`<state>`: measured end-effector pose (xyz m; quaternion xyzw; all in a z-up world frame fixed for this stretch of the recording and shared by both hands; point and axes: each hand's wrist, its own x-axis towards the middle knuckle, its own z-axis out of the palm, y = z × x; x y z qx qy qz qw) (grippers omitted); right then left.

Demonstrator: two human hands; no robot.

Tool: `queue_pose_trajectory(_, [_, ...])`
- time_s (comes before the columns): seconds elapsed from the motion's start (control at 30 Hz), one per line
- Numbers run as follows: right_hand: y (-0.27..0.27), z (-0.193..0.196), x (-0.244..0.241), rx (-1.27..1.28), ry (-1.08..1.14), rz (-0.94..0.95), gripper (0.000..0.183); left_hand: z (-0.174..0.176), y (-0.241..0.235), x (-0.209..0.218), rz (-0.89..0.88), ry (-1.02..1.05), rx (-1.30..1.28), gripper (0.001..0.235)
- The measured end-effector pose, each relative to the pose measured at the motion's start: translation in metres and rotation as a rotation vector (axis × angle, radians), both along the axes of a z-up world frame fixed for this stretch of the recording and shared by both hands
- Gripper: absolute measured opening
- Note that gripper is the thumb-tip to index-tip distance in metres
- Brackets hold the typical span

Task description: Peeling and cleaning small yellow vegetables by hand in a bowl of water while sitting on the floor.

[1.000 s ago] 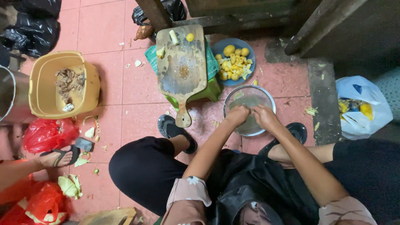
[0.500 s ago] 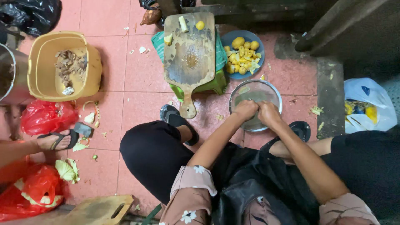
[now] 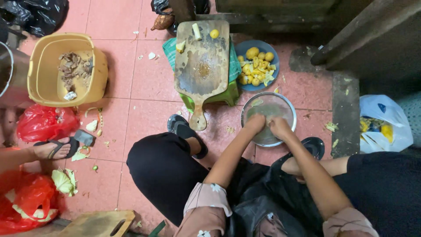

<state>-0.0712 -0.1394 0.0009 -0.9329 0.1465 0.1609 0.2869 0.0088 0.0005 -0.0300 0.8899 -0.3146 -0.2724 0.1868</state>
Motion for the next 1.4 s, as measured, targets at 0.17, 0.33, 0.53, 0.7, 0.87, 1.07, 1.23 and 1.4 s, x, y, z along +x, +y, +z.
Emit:
queue_pose_trajectory(0.17, [0.001, -0.022, -0.009, 0.192, 0.166, -0.307, 0.020, -0.027, 0.016, -0.014, 0.174, 0.132, -0.162, 0.021])
queue_pose_trajectory(0.33, [0.007, 0.002, -0.010, 0.248, -0.074, -0.212, 0.023, -0.040, 0.022, -0.027, 0.366, 0.267, -0.210, 0.030])
queue_pose_trajectory(0.53, [0.008, -0.006, -0.024, 0.011, -0.162, 0.149, 0.014, -0.036, 0.022, -0.027, 0.281, 0.257, -0.067, 0.036])
queue_pose_trajectory(0.7, [0.012, -0.020, -0.033, -0.081, -0.082, 0.209, 0.019, -0.017, 0.009, -0.041, 0.196, 0.158, 0.119, 0.034])
queue_pose_trajectory(0.87, [0.025, -0.010, -0.034, -0.087, -0.179, 0.152, 0.022, 0.030, -0.002, -0.048, 0.162, 0.031, 0.214, 0.030])
queue_pose_trajectory(1.07, [0.031, -0.040, -0.039, -0.079, -0.309, 0.099, 0.020, -0.001, -0.009, -0.035, 0.269, 0.154, 0.234, 0.030])
queue_pose_trajectory(1.23, [0.016, -0.067, -0.036, -0.062, -0.272, 0.110, 0.014, 0.021, 0.009, -0.029, 0.256, 0.092, 0.226, 0.028])
queue_pose_trajectory(1.4, [0.008, -0.037, -0.035, 0.075, -0.252, 0.095, 0.010, 0.141, 0.068, -0.036, 0.606, -0.284, -0.269, 0.025])
